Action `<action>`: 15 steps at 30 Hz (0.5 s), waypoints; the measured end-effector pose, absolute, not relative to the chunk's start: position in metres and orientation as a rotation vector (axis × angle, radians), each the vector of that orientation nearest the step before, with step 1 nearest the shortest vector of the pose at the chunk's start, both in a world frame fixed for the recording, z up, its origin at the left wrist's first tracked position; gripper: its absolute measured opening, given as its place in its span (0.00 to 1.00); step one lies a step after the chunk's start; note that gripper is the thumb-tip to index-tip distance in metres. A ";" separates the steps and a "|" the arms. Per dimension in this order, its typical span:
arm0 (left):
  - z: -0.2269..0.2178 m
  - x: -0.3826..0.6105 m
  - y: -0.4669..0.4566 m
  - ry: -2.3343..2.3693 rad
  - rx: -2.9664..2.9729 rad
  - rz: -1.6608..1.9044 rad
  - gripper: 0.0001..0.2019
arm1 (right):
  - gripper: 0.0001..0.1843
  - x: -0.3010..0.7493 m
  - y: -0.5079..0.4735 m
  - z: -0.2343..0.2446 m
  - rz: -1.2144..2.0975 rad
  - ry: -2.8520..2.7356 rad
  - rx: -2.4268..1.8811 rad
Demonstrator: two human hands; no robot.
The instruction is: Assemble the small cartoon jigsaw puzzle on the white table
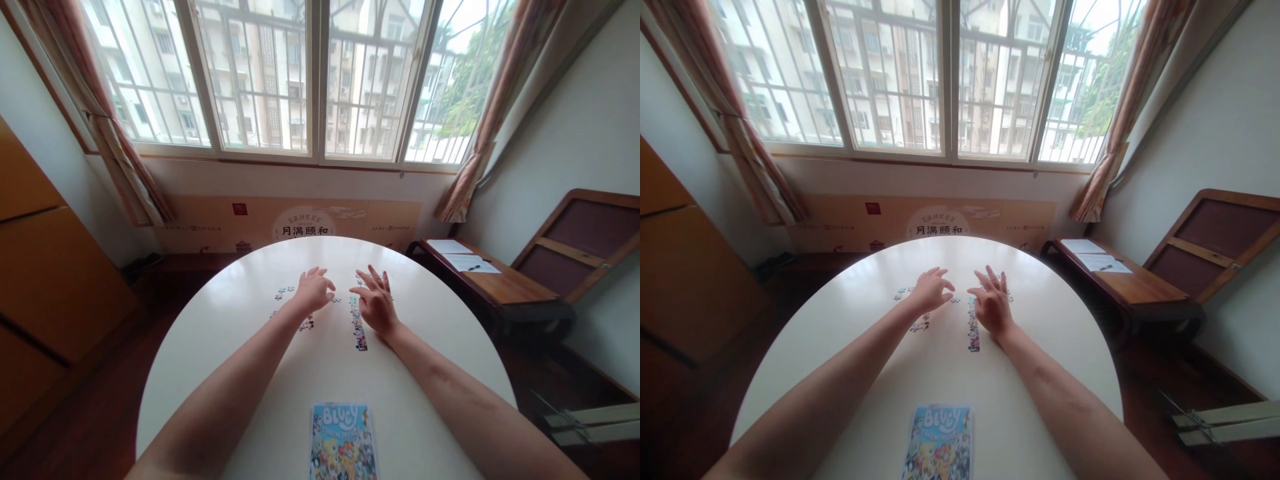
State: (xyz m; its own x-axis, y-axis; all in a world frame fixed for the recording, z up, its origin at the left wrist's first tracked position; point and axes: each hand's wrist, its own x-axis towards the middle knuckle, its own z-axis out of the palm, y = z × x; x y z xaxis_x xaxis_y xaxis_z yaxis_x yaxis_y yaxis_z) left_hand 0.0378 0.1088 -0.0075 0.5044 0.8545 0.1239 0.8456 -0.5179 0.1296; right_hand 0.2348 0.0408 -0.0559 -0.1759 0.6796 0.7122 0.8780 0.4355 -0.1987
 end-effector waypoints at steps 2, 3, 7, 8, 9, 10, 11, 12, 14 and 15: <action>-0.010 0.042 0.105 1.568 2.654 0.299 0.11 | 0.24 0.236 0.040 -0.056 -0.353 -1.912 -1.319; -0.012 0.044 0.103 1.579 2.651 0.323 0.11 | 0.24 0.237 0.039 -0.057 -0.361 -1.913 -1.330; -0.019 0.049 0.097 1.583 2.684 0.470 0.10 | 0.21 0.238 0.036 -0.057 -0.341 -1.957 -1.423; -0.020 0.049 0.096 1.580 2.698 0.498 0.10 | 0.21 0.237 0.037 -0.056 -0.324 -1.980 -1.446; -0.021 0.049 0.096 1.579 2.711 0.514 0.10 | 0.20 0.237 0.038 -0.056 -0.305 -2.003 -1.469; -0.021 0.049 0.095 1.579 2.720 0.512 0.09 | 0.19 0.237 0.039 -0.055 -0.286 -2.019 -1.493; -0.022 0.049 0.094 1.576 2.727 0.493 0.09 | 0.19 0.237 0.040 -0.055 -0.267 -2.030 -1.518; -0.021 0.050 0.094 1.573 2.729 0.465 0.09 | 0.19 0.237 0.040 -0.054 -0.250 -2.036 -1.542; -0.020 0.050 0.092 1.574 2.710 0.413 0.07 | 0.18 0.237 0.042 -0.054 -0.219 -2.045 -1.583; -0.019 0.050 0.092 1.576 2.691 0.396 0.07 | 0.18 0.238 0.042 -0.054 -0.206 -2.049 -1.599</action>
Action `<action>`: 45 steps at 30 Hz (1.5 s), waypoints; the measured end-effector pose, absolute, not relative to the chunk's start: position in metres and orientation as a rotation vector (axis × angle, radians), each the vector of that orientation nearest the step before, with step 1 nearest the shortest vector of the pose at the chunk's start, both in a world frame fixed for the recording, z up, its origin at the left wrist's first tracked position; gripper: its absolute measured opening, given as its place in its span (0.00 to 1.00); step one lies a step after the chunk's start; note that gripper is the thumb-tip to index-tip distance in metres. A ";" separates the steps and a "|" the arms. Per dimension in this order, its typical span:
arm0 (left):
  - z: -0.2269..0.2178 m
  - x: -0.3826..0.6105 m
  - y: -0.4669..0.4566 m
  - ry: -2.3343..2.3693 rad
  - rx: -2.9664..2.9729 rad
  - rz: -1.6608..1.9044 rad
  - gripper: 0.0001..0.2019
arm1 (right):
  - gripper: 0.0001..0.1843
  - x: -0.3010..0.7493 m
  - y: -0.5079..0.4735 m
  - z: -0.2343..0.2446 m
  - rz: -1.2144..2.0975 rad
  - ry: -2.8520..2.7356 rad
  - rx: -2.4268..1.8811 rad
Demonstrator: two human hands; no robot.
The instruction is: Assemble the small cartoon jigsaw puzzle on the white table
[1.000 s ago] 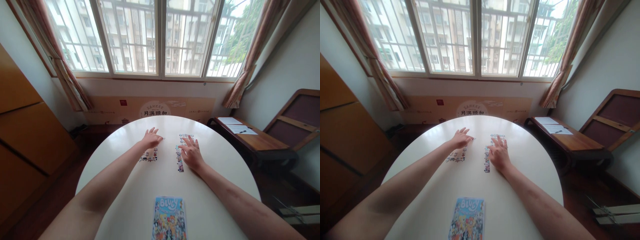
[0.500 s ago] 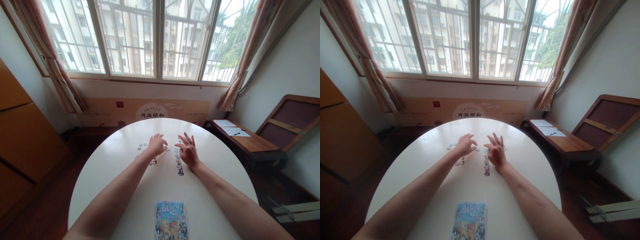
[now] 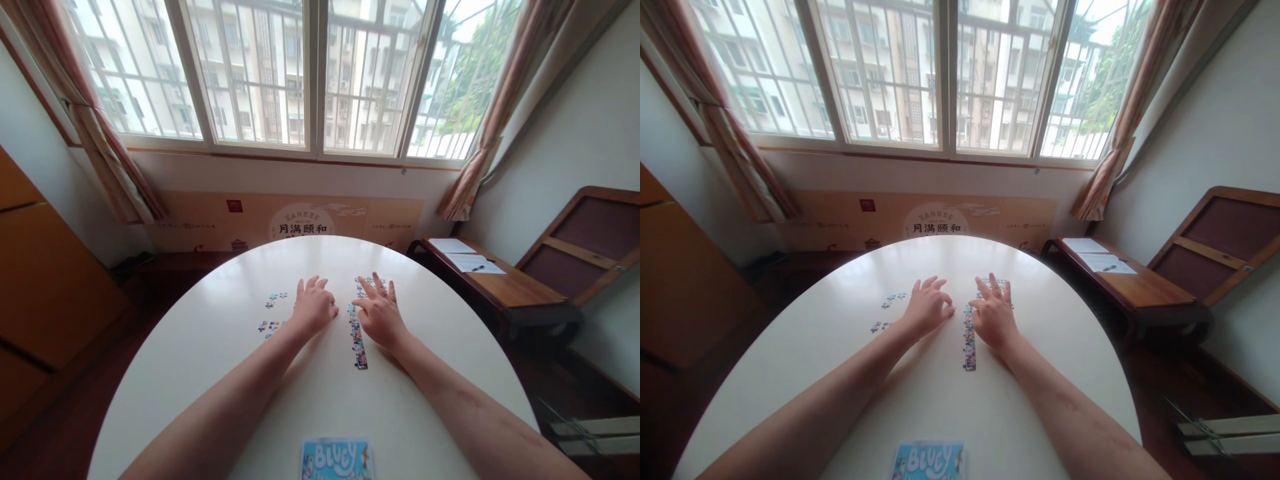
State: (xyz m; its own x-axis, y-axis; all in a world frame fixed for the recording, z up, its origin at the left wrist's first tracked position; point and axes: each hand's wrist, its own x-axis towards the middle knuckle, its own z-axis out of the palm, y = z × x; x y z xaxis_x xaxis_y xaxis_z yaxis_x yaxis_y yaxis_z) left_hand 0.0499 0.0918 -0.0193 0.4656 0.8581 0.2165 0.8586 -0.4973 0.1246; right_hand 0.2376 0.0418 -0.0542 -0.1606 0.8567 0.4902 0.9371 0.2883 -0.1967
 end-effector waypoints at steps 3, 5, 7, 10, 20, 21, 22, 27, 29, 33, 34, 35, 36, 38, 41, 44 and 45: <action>-0.017 0.050 0.091 -1.632 -2.710 -0.385 0.07 | 0.17 0.238 0.042 -0.055 -0.171 -2.069 -1.627; -0.015 0.050 0.091 -1.649 -2.719 -0.376 0.07 | 0.16 0.238 0.042 -0.056 -0.160 -2.079 -1.631; -0.015 0.050 0.092 -1.651 -2.724 -0.371 0.07 | 0.16 0.237 0.042 -0.057 -0.155 -2.085 -1.629; -0.015 0.051 0.093 -1.650 -2.732 -0.381 0.07 | 0.16 0.235 0.043 -0.057 -0.149 -2.088 -1.634; -0.025 0.064 0.091 -1.640 -2.729 -0.425 0.07 | 0.16 0.232 0.042 -0.051 -0.129 -2.100 -1.659; -0.026 0.066 0.091 -1.631 -2.722 -0.441 0.07 | 0.16 0.232 0.042 -0.051 -0.128 -2.101 -1.662; -0.027 0.068 0.090 -1.623 -2.715 -0.457 0.07 | 0.16 0.232 0.042 -0.051 -0.126 -2.102 -1.666; -0.033 0.072 0.090 -1.615 -2.683 -0.519 0.07 | 0.15 0.232 0.041 -0.049 -0.132 -2.116 -1.673; -0.035 0.073 0.091 -1.612 -2.673 -0.543 0.07 | 0.16 0.232 0.041 -0.048 -0.128 -2.119 -1.679; -0.036 0.074 0.091 -1.601 -2.664 -0.557 0.07 | 0.16 0.231 0.040 -0.045 -0.121 -2.128 -1.681; -0.036 0.074 0.090 -1.602 -2.665 -0.558 0.07 | 0.15 0.231 0.040 -0.045 -0.124 -2.131 -1.677; -0.036 0.074 0.090 -1.604 -2.667 -0.562 0.07 | 0.15 0.231 0.040 -0.045 -0.128 -2.134 -1.673; -0.036 0.074 0.091 -1.607 -2.667 -0.568 0.07 | 0.15 0.231 0.040 -0.045 -0.133 -2.136 -1.668; -0.036 0.073 0.091 -1.609 -2.663 -0.588 0.07 | 0.15 0.231 0.040 -0.045 -0.136 -2.137 -1.666; -0.035 0.073 0.091 -1.579 -2.658 -0.617 0.07 | 0.15 0.231 0.040 -0.046 -0.128 -2.139 -1.677; -0.036 0.073 0.091 -1.533 -2.647 -0.630 0.08 | 0.15 0.232 0.041 -0.047 -0.132 -2.138 -1.681; -0.036 0.074 0.090 -1.525 -2.642 -0.631 0.08 | 0.15 0.232 0.041 -0.047 -0.136 -2.139 -1.680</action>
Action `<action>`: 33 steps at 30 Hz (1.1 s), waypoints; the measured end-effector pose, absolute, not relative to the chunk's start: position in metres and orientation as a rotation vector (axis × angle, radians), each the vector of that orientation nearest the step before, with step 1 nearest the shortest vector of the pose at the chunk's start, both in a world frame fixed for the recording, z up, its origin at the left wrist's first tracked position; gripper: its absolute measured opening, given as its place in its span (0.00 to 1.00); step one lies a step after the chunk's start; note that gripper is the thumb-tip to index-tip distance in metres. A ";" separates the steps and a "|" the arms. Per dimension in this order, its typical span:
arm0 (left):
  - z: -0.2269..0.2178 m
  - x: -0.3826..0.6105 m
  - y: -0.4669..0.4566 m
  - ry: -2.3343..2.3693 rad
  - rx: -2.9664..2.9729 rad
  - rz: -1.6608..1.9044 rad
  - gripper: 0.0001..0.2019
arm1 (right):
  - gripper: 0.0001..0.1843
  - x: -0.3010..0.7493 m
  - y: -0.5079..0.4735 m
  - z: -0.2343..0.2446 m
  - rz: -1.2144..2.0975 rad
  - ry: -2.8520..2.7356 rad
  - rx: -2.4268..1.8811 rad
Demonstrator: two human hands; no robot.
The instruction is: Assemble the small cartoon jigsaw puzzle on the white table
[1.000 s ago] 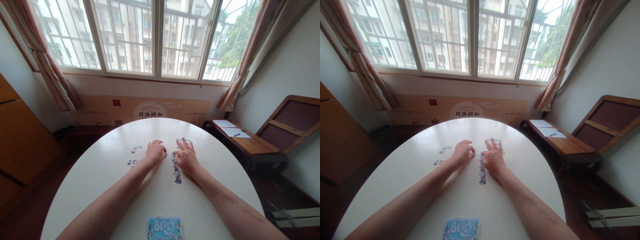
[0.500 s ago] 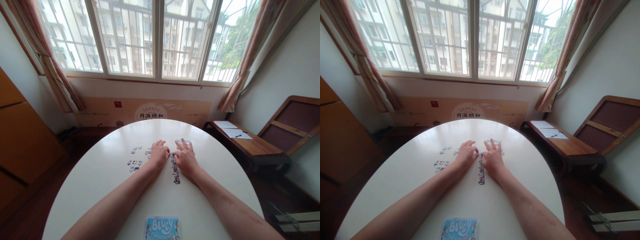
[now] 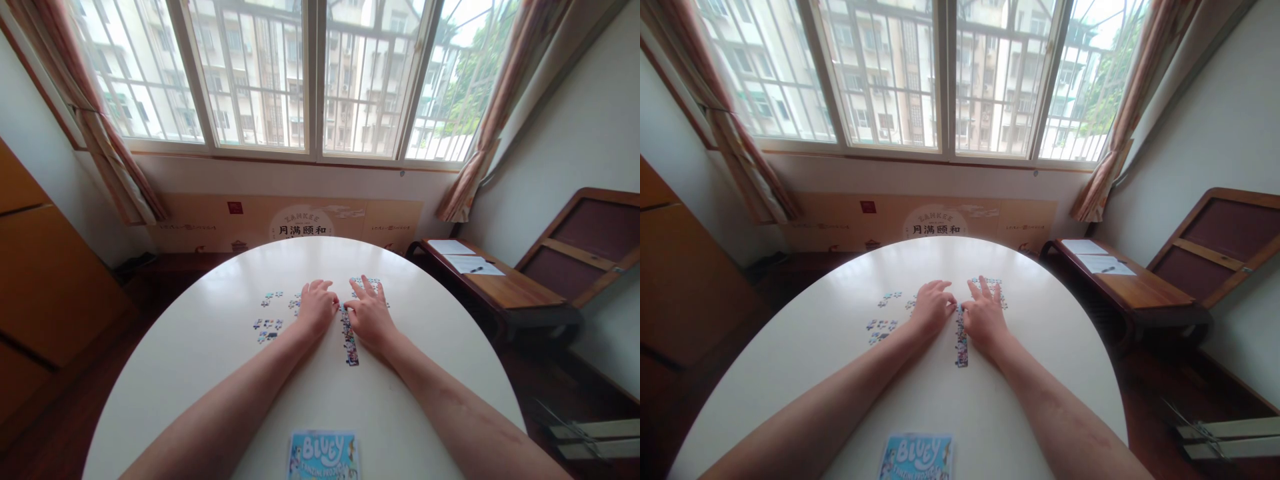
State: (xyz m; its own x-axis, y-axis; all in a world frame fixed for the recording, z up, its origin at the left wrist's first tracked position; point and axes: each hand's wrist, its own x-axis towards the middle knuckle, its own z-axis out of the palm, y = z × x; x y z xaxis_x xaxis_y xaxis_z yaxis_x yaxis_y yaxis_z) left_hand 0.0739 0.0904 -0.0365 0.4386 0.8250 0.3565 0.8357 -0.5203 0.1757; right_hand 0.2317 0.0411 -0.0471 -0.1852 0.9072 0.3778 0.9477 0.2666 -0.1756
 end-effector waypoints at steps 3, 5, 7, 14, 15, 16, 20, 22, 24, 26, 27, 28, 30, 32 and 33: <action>-0.038 0.074 0.090 -1.512 -2.642 -0.636 0.09 | 0.15 0.232 0.041 -0.048 -0.139 -2.139 -1.678; -0.039 0.072 0.091 -1.497 -2.645 -0.660 0.09 | 0.15 0.233 0.041 -0.048 -0.139 -2.135 -1.679; -0.038 0.068 0.094 -1.481 -2.635 -0.723 0.09 | 0.16 0.234 0.040 -0.049 -0.144 -2.128 -1.679; -0.033 0.050 0.097 -1.452 -2.550 -0.854 0.12 | 0.16 0.234 0.040 -0.051 -0.175 -2.126 -1.658; -0.033 0.048 0.096 -1.453 -2.550 -0.839 0.12 | 0.17 0.234 0.039 -0.051 -0.179 -2.122 -1.652; -0.032 0.047 0.096 -1.455 -2.551 -0.827 0.14 | 0.18 0.234 0.039 -0.051 -0.180 -2.115 -1.647; -0.021 0.039 0.102 -1.512 -2.508 -0.852 0.18 | 0.19 0.235 0.039 -0.052 -0.153 -2.101 -1.641; -0.010 0.029 0.112 -1.595 -2.436 -0.938 0.19 | 0.18 0.235 0.039 -0.052 -0.135 -2.109 -1.654; 0.001 0.015 0.124 -1.692 -2.360 -1.060 0.19 | 0.17 0.235 0.039 -0.051 -0.117 -2.117 -1.673; 0.010 -0.004 0.137 -1.735 -2.319 -1.174 0.20 | 0.17 0.235 0.039 -0.051 -0.101 -2.117 -1.687; 0.013 -0.014 0.143 -1.761 -2.304 -1.211 0.20 | 0.17 0.235 0.039 -0.051 -0.095 -2.116 -1.689; 0.016 -0.024 0.148 -1.795 -2.291 -1.231 0.19 | 0.18 0.235 0.039 -0.052 -0.091 -2.113 -1.689; 0.018 -0.045 0.157 -1.893 -2.320 -1.184 0.18 | 0.18 0.235 0.039 -0.053 -0.087 -2.107 -1.690; 0.017 -0.062 0.162 -2.049 -2.418 -1.009 0.18 | 0.20 0.236 0.039 -0.055 -0.097 -2.097 -1.685; 0.016 -0.069 0.163 -2.105 -2.470 -0.920 0.17 | 0.22 0.236 0.039 -0.056 -0.108 -2.086 -1.680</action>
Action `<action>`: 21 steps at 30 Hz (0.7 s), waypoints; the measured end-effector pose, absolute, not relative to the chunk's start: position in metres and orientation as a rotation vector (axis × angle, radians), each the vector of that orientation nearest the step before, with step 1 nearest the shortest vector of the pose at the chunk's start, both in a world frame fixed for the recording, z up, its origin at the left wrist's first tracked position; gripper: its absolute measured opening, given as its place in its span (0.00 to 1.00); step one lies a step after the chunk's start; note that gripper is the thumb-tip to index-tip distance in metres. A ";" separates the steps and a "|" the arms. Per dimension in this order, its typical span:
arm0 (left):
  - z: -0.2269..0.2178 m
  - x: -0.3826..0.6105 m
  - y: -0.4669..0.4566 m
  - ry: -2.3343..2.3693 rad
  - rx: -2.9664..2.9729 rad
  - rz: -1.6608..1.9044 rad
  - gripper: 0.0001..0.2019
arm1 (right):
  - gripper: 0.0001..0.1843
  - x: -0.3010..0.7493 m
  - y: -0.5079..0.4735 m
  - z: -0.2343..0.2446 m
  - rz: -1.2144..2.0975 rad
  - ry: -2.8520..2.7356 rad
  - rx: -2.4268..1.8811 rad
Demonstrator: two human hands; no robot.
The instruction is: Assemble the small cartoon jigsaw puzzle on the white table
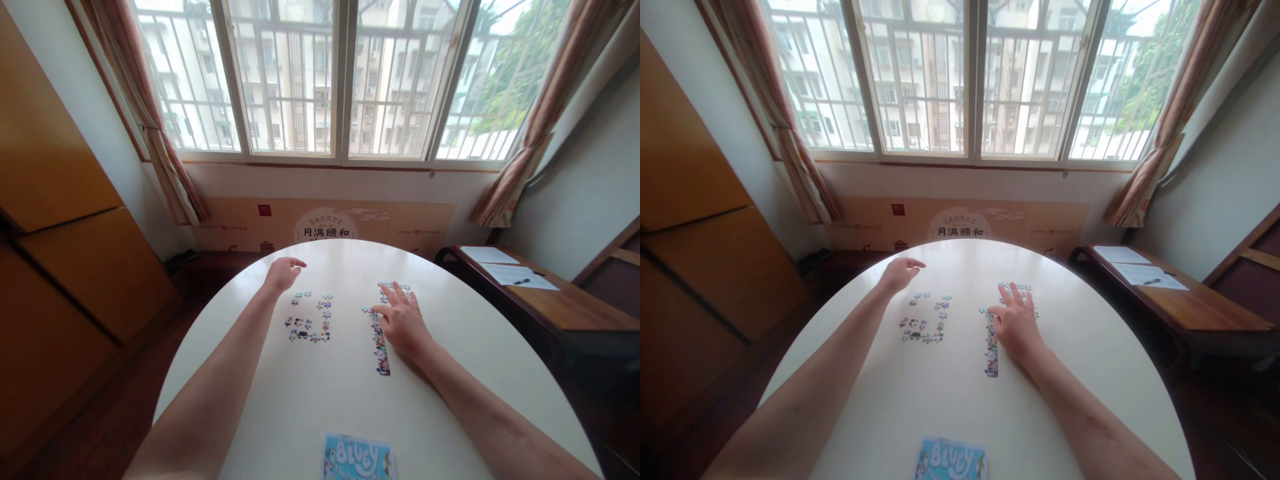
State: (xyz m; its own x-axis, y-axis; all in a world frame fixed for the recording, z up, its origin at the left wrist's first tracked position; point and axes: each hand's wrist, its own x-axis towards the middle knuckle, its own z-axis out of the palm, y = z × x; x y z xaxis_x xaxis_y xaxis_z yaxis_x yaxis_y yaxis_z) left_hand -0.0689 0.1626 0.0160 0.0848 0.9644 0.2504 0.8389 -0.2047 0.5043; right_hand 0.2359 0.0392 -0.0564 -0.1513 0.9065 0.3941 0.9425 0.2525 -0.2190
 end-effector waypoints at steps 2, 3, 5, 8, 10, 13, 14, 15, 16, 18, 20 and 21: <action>0.014 -0.078 0.162 1.777 2.119 0.635 0.14 | 0.25 0.236 0.040 -0.058 -0.145 -2.065 -1.656; 0.013 -0.080 0.161 1.752 2.127 0.587 0.12 | 0.26 0.237 0.040 -0.059 -0.167 -2.055 -1.641; 0.011 -0.081 0.159 1.714 2.149 0.505 0.11 | 0.27 0.238 0.040 -0.059 -0.207 -2.047 -1.615; 0.007 -0.077 0.159 1.697 2.185 0.423 0.10 | 0.26 0.238 0.040 -0.059 -0.230 -2.045 -1.615; 0.004 -0.074 0.161 1.712 2.202 0.389 0.10 | 0.25 0.238 0.039 -0.059 -0.228 -2.046 -1.625; -0.002 -0.071 0.165 1.758 2.209 0.361 0.09 | 0.24 0.237 0.038 -0.058 -0.231 -2.050 -1.628; -0.004 -0.071 0.166 1.770 2.209 0.354 0.09 | 0.24 0.237 0.038 -0.058 -0.234 -2.051 -1.628; -0.005 -0.071 0.167 1.777 2.210 0.346 0.10 | 0.24 0.237 0.037 -0.058 -0.236 -2.054 -1.628; -0.006 -0.070 0.168 1.779 2.211 0.337 0.10 | 0.24 0.237 0.037 -0.058 -0.235 -2.058 -1.628; -0.007 -0.070 0.168 1.770 2.222 0.315 0.09 | 0.23 0.237 0.037 -0.058 -0.228 -2.064 -1.631; -0.006 -0.070 0.168 1.750 2.237 0.282 0.09 | 0.23 0.237 0.037 -0.058 -0.218 -2.067 -1.632; -0.005 -0.070 0.168 1.738 2.245 0.263 0.09 | 0.23 0.237 0.037 -0.058 -0.213 -2.066 -1.632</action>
State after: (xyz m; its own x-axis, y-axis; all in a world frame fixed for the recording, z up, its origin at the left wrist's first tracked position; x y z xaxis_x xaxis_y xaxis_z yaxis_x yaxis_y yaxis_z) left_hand -0.0699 0.1681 -0.0051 0.2557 0.9662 -0.0323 0.9136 -0.2306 0.3350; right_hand 0.2374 0.0373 -0.0582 -0.1609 0.8688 0.4683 0.9460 0.2711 -0.1780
